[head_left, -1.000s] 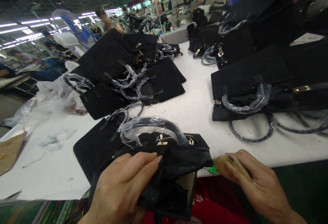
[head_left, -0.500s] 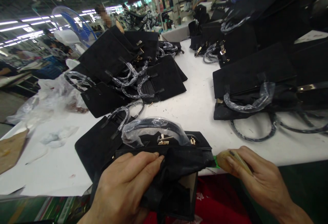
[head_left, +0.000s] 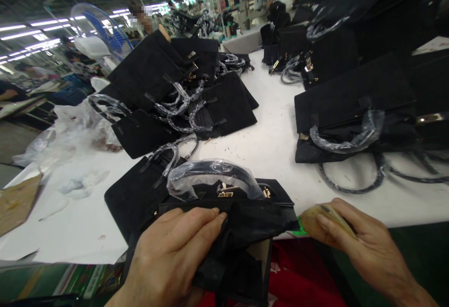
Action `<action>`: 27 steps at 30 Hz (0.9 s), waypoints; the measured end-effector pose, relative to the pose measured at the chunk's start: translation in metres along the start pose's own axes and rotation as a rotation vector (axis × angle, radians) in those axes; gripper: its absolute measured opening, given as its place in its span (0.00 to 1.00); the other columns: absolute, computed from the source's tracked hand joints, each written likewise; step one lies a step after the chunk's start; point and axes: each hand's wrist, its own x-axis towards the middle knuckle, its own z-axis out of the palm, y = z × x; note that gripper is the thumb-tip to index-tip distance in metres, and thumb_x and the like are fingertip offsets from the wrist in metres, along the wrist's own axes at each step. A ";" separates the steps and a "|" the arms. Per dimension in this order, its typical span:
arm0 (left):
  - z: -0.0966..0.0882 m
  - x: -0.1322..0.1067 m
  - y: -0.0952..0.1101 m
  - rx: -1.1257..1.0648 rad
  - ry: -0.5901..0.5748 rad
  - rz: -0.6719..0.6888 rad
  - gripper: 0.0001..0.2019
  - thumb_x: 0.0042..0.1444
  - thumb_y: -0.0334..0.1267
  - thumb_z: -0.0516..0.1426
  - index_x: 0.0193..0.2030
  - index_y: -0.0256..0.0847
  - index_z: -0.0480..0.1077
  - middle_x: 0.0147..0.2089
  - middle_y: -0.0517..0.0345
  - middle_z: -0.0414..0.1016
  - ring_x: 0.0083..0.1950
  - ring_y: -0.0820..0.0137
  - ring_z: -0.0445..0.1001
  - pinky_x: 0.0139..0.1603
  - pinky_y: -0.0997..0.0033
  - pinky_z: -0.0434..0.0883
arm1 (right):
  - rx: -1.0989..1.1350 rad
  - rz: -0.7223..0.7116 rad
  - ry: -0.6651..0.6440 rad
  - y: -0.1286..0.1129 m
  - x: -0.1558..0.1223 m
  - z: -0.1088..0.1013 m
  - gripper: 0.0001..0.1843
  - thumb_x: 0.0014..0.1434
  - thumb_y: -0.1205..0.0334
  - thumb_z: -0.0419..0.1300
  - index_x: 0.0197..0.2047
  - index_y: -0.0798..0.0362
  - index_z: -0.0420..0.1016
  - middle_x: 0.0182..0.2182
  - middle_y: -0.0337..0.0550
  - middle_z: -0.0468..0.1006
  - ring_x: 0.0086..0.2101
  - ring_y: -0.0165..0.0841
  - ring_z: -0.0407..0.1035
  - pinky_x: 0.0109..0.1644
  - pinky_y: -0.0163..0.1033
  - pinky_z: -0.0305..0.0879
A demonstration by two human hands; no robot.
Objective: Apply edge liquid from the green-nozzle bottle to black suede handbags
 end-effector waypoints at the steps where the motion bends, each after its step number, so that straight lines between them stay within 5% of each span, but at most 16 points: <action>1: 0.000 -0.001 0.000 0.000 0.004 0.005 0.17 0.61 0.28 0.51 0.56 0.36 0.69 0.49 0.47 0.78 0.44 0.66 0.78 0.38 0.66 0.73 | 0.004 0.006 -0.021 0.000 -0.001 0.000 0.19 0.66 0.50 0.55 0.26 0.49 0.67 0.21 0.35 0.66 0.22 0.29 0.65 0.26 0.33 0.62; 6: 0.003 -0.002 0.000 -0.030 0.068 0.015 0.17 0.59 0.28 0.51 0.54 0.36 0.70 0.47 0.49 0.78 0.42 0.66 0.78 0.36 0.67 0.73 | -0.020 0.042 0.072 0.002 -0.005 0.000 0.16 0.65 0.49 0.57 0.30 0.49 0.70 0.23 0.35 0.69 0.24 0.29 0.67 0.27 0.33 0.63; 14: -0.002 -0.003 0.001 0.009 -0.021 0.005 0.17 0.62 0.28 0.50 0.56 0.36 0.68 0.50 0.47 0.77 0.46 0.66 0.77 0.40 0.67 0.73 | 0.045 0.183 -0.012 0.001 -0.011 -0.001 0.20 0.65 0.46 0.56 0.26 0.49 0.67 0.21 0.34 0.66 0.22 0.27 0.64 0.24 0.30 0.61; 27: -0.002 -0.004 0.001 0.053 -0.028 0.026 0.16 0.64 0.30 0.49 0.56 0.35 0.68 0.50 0.48 0.77 0.44 0.66 0.77 0.40 0.65 0.72 | -0.016 0.132 0.039 0.001 -0.015 0.001 0.19 0.65 0.46 0.56 0.27 0.49 0.67 0.21 0.34 0.68 0.21 0.27 0.65 0.23 0.30 0.62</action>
